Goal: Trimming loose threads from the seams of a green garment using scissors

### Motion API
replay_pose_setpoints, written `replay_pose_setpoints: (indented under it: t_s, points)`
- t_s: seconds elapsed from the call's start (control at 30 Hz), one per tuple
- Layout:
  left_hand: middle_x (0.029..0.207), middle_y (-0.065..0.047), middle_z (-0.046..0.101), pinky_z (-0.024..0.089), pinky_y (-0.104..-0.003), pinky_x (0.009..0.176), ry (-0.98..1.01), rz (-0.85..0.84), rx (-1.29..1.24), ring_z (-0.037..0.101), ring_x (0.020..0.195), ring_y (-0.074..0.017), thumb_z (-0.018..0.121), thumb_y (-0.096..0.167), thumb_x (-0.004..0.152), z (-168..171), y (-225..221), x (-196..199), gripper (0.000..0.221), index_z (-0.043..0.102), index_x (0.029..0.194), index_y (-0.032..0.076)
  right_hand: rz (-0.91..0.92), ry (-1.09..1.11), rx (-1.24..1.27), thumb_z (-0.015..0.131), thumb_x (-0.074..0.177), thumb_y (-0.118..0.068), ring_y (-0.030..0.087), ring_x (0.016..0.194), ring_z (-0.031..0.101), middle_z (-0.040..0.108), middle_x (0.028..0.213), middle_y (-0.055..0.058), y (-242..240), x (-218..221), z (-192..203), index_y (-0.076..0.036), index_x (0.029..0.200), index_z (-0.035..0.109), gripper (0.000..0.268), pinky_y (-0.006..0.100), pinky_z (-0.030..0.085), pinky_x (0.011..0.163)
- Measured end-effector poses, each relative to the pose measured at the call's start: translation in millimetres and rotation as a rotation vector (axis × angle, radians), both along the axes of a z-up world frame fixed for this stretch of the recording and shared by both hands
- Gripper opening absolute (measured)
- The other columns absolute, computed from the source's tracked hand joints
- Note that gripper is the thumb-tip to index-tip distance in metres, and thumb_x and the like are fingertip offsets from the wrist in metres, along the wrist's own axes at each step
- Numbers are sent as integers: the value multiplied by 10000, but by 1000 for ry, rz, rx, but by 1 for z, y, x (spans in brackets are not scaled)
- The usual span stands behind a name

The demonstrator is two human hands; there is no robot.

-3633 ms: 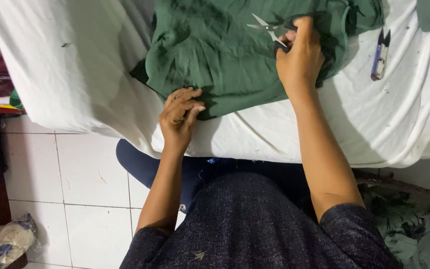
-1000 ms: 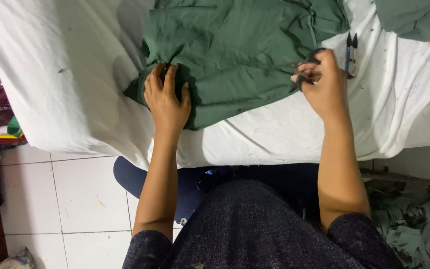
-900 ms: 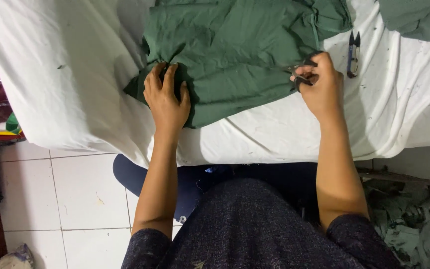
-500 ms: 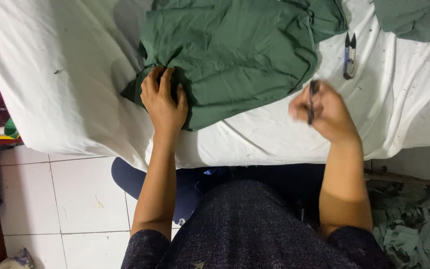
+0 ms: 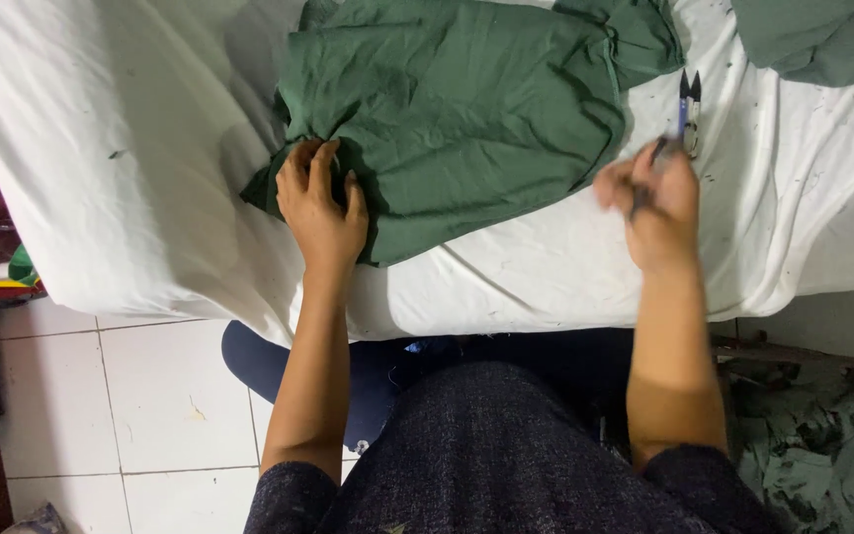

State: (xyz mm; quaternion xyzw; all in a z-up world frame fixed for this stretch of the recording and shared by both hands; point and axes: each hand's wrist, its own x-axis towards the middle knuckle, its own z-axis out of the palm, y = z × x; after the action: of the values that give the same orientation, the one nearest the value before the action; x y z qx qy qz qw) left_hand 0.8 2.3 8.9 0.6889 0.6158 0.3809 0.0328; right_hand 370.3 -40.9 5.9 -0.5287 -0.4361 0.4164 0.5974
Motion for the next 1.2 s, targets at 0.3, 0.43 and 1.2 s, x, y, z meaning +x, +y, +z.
replay_pose_setpoints:
  t_s: [0.3, 0.43, 1.2]
  points:
    - [1328, -209, 531, 597, -515, 648, -39, 146, 6, 738, 812, -348, 658, 278, 1073, 1, 29, -6, 461, 507, 1478, 116, 499, -43, -59, 489, 828, 223, 271, 665, 690, 644, 695, 142, 20, -3, 40, 35, 917, 593, 232, 327, 551, 663]
    - [1135, -59, 664, 548, -447, 615, 77, 287, -85, 689, 890, -276, 551, 493, 1037, -15, 39, -4, 493, 548, 1422, 186, -6, -465, 200, 488, 883, 210, 277, 950, 706, 643, 870, 147, 101, -1, -11, -43, 1088, 333, 361, 399, 554, 938]
    - [1036, -35, 678, 535, -401, 752, -114, 269, -9, 671, 930, -242, 579, 345, 1000, -14, 32, -6, 312, 626, 1188, 101, 159, -100, 6, 624, 1026, 46, 228, 718, 578, 668, 965, 177, 77, -10, 4, -90, 1062, 306, 347, 313, 510, 696]
